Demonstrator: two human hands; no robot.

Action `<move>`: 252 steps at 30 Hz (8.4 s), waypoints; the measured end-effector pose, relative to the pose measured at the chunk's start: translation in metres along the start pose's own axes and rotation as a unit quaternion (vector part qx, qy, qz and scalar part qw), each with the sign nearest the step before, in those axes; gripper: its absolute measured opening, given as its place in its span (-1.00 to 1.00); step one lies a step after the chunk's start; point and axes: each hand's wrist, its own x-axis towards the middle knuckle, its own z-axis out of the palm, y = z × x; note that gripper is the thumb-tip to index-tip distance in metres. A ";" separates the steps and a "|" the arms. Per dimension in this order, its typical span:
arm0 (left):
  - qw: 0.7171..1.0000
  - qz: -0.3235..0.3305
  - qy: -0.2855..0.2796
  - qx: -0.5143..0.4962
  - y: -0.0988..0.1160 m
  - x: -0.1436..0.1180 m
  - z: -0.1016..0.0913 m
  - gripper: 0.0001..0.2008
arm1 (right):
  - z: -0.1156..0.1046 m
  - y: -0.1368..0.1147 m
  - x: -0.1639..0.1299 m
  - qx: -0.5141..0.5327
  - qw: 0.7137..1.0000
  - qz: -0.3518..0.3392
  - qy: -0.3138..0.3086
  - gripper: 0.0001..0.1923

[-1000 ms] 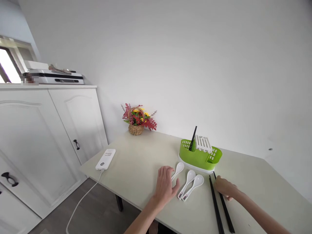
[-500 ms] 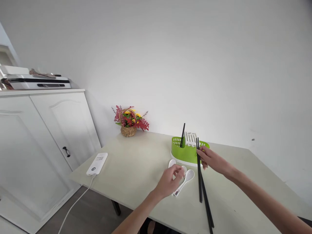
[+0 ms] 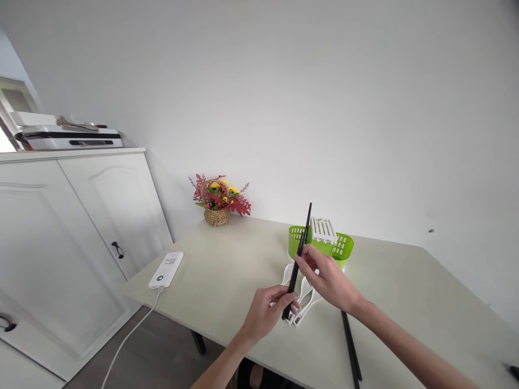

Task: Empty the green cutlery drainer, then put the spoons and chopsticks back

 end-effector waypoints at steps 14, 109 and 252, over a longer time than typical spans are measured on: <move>0.990 0.033 0.105 0.086 -0.041 -0.035 -0.055 -0.62 | 0.035 -0.040 0.039 -0.012 0.995 -0.085 -0.042 -0.77; 0.980 0.112 0.139 0.093 0.089 0.299 -0.065 -0.45 | -0.031 0.199 -0.123 0.091 0.950 0.298 0.009 -0.43; 0.973 0.101 0.194 -0.076 0.091 0.124 -0.026 -0.53 | 0.022 0.115 -0.156 -0.007 0.992 0.124 -0.028 -0.61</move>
